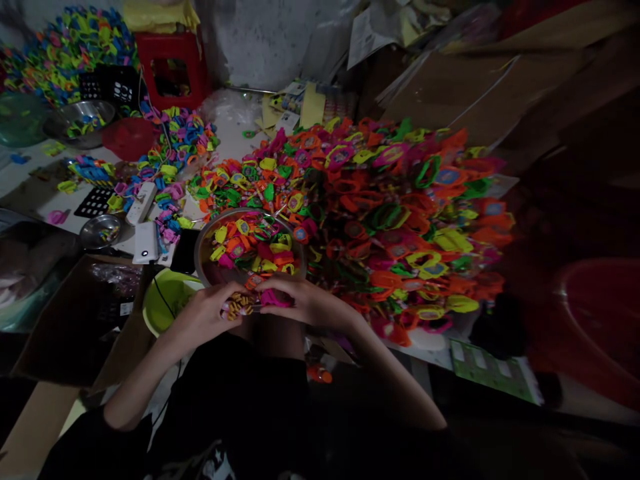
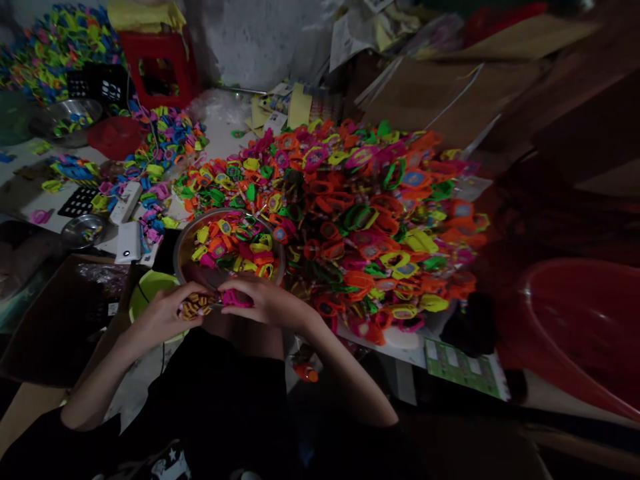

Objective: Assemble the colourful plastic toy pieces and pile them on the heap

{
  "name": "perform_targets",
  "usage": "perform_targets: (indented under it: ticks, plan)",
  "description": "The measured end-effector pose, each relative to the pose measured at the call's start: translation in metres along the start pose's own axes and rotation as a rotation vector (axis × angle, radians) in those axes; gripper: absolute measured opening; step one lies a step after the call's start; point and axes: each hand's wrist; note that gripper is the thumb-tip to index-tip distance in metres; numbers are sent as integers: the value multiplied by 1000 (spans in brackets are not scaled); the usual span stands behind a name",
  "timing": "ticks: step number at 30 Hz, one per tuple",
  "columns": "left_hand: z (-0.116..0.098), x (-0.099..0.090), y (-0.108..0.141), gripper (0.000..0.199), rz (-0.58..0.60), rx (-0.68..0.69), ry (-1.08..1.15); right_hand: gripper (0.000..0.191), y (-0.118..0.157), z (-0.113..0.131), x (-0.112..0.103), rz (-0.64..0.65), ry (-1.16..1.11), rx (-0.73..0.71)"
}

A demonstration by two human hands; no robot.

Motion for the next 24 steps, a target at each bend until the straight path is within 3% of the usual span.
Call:
perform_targets:
  ticks: [6,11,17,21,24]
  plan:
    - [-1,-5,1,35,75,92,-22,26,-3,-2,4,151,-27,65]
    - [7,0,2,34,85,132,16,19,-5,-6,12,124,-17,-16]
    - [15,0,3,35,166,231,65,23,-7,-23,23,193,-208,-28]
    - [22,7,3,34,193,135,72,26,-9,-33,25,262,-253,77]
    - [37,17,3,31,70,0,108,25,-3,-40,2,378,-210,156]
Point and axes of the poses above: each hand's wrist, its own y-axis away from the middle knuckle, its own x-axis out of the palm, z = x × y, and after that the axes turned 4 degrees about -z, right-handed
